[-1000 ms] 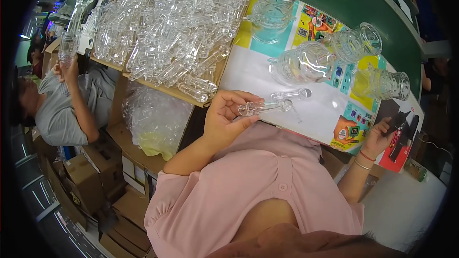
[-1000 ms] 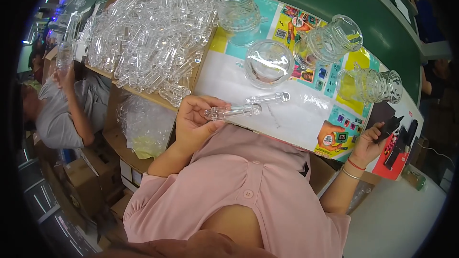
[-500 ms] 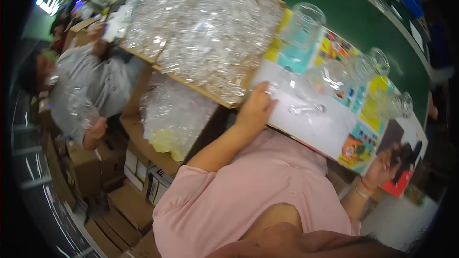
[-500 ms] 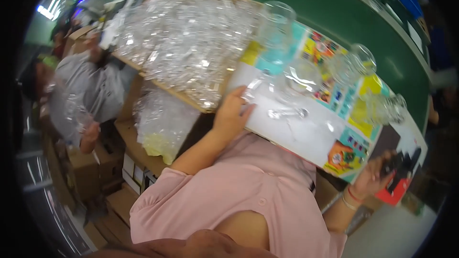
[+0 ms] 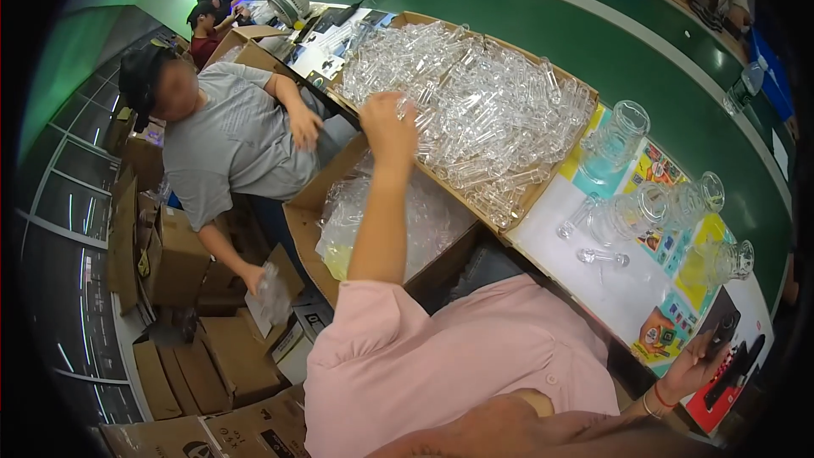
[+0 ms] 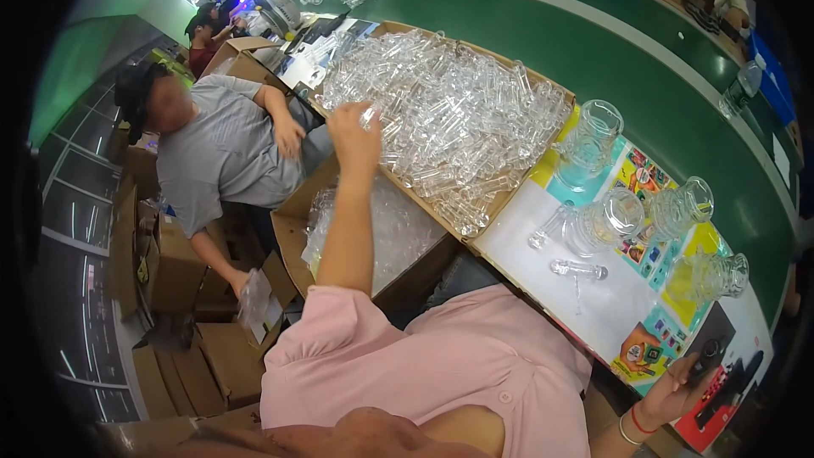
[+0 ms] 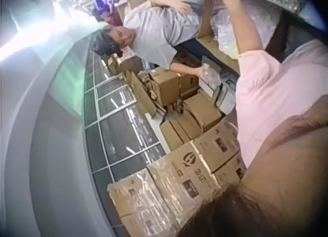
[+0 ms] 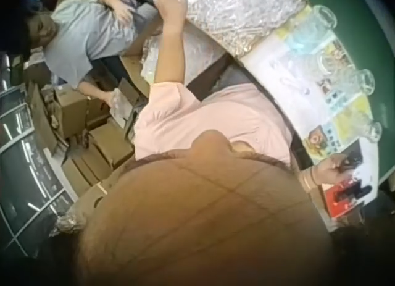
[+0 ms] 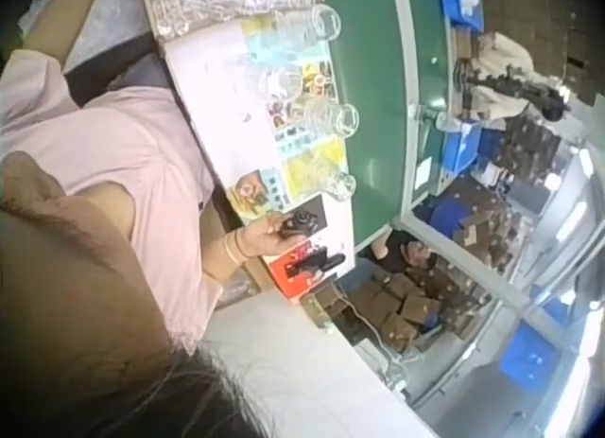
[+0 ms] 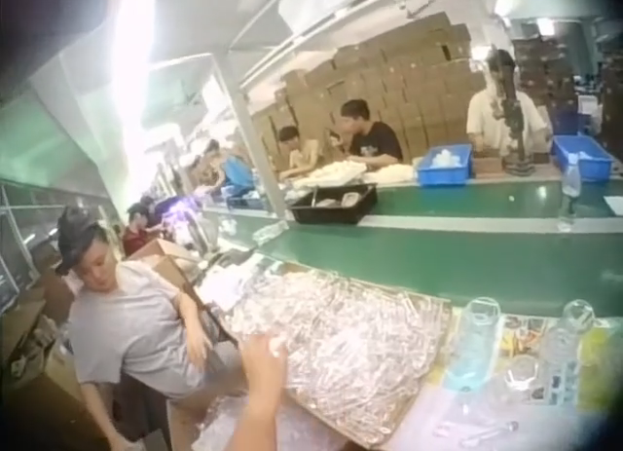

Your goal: Assembling plastic components onto glass mugs and applying material using a squeeze bottle on an assembly line.

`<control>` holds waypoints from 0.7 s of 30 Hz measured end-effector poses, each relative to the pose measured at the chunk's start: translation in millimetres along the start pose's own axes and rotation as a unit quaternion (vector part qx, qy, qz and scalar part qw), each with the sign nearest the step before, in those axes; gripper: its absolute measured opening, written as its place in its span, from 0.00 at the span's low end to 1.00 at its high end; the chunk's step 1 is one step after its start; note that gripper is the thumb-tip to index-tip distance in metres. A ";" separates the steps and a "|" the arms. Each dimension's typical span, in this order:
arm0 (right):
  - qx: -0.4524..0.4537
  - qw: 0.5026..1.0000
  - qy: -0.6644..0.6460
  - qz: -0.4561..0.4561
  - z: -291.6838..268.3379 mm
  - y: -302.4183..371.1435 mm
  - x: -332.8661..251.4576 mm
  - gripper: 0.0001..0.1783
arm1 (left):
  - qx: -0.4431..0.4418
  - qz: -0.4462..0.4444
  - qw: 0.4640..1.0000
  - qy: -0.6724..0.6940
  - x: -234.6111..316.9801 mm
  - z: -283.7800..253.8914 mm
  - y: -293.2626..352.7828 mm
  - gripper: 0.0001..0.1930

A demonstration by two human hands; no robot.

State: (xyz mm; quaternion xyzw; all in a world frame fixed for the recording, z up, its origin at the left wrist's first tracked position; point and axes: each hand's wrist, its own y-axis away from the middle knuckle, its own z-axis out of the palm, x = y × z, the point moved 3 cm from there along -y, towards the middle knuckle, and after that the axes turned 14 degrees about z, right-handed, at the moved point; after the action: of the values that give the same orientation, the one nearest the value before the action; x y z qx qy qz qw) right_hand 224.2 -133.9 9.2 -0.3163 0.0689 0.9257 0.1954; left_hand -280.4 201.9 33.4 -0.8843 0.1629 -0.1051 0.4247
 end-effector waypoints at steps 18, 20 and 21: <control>0.046 0.998 -0.019 -0.025 50.4 -8.5 16.4 0.18 | -0.166 -0.129 0.977 0.043 -116.6 36.1 14.7 0.13; 0.050 0.998 -0.026 -0.019 52.5 -7.5 14.6 0.18 | -0.106 -0.065 0.992 0.030 -100.8 30.0 15.1 0.12; 0.048 0.998 -0.026 -0.019 49.4 -7.1 13.7 0.18 | -0.096 -0.079 0.991 0.049 -94.5 25.7 14.7 0.11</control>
State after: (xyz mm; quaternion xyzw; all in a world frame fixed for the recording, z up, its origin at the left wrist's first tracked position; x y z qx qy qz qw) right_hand 189.6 -110.6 39.9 -0.2840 0.1022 0.9252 0.2299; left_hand -362.4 247.4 1.5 -0.9248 0.1225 -0.1657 0.3197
